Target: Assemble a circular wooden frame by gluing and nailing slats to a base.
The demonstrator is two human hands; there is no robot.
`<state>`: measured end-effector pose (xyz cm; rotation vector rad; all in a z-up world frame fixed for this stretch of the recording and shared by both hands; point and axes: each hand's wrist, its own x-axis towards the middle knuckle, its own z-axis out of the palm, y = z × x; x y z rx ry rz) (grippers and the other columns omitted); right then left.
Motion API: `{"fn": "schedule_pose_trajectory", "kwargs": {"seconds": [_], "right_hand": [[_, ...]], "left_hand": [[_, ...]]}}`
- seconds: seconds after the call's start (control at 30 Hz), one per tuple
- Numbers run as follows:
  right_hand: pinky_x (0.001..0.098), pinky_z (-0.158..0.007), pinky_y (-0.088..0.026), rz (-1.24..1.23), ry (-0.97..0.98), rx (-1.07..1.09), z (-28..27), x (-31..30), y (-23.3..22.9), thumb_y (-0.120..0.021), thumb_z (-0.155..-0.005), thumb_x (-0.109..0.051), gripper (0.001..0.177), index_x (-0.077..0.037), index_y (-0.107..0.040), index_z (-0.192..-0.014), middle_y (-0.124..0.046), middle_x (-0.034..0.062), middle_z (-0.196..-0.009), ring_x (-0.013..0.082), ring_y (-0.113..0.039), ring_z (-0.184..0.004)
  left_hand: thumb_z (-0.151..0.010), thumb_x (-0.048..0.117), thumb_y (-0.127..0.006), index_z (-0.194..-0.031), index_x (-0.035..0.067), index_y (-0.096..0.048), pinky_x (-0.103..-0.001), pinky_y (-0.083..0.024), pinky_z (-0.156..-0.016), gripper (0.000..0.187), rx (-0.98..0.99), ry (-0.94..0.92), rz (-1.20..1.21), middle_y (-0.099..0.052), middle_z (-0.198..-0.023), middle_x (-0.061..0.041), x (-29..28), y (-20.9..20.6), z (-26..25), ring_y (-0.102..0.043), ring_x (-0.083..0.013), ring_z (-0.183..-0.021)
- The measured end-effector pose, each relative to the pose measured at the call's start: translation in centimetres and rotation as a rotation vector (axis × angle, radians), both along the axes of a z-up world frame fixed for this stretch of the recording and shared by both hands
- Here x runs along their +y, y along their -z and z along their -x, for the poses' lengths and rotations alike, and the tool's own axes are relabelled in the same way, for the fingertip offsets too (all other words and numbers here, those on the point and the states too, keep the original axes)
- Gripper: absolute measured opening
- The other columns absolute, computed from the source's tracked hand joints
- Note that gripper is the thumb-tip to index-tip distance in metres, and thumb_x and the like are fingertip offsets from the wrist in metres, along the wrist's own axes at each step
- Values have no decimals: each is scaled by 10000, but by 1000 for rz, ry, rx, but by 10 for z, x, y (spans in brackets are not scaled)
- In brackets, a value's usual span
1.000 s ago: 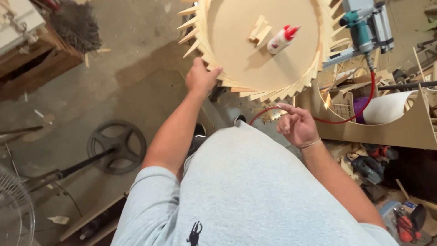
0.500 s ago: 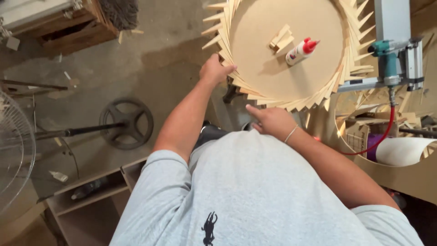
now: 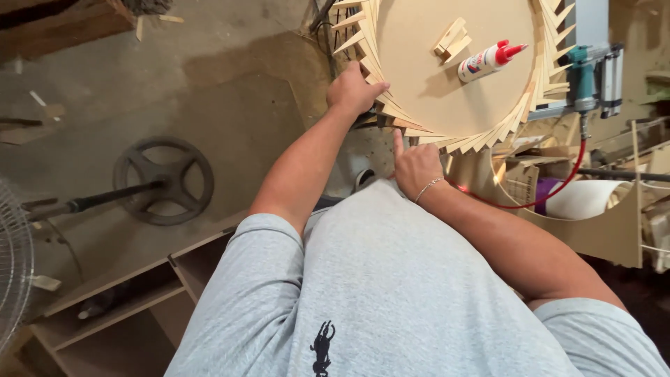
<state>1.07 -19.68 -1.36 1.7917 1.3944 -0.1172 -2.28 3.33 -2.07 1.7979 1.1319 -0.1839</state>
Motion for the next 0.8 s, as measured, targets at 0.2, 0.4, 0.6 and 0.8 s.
{"fn": "schedule_pose_trajectory", "kwargs": {"seconds": [0.2,0.4,0.6,0.8], "right_hand": [[422,-616,-364,215,49,-159,10,9,12,-409,-955,-188,709,-36,-289,-1637,-594,-83,-647,184,-527,-561],[416,-459,-258,543,115,-18,47,56,-37,-410,-1005,-212,351,-155,-743,-913,-707,93,-772,297,-530,-452],[443,-559,-416,143,126,172,-25,-23,61,-366,-949,-322,441,-318,-806,-917,-745,-110,-737,210,-730,-723],[544,-817,-579,-383,490,491,-23,-37,-55,-560,-951,-550,432,-280,-713,-1252,-789,135,-904,385,-759,-953]], "left_hand": [[-792,630,-784,-1202,169,-556,-460,-569,-781,658,-62,-17,6,-745,-1154,-67,-2,11,-2,-715,-318,-1049],[-806,641,-769,-1222,168,-538,-460,-580,-783,671,-45,-2,5,-738,-1155,-71,0,3,3,-717,-314,-1046],[-786,623,-742,-1257,195,-537,-433,-512,-1055,669,-61,51,81,-700,-1308,-50,6,-3,8,-637,-278,-1297],[-817,538,-792,-1257,134,-578,-478,-518,-1029,634,-39,21,24,-723,-1263,-95,2,-7,4,-656,-330,-1254]]}}
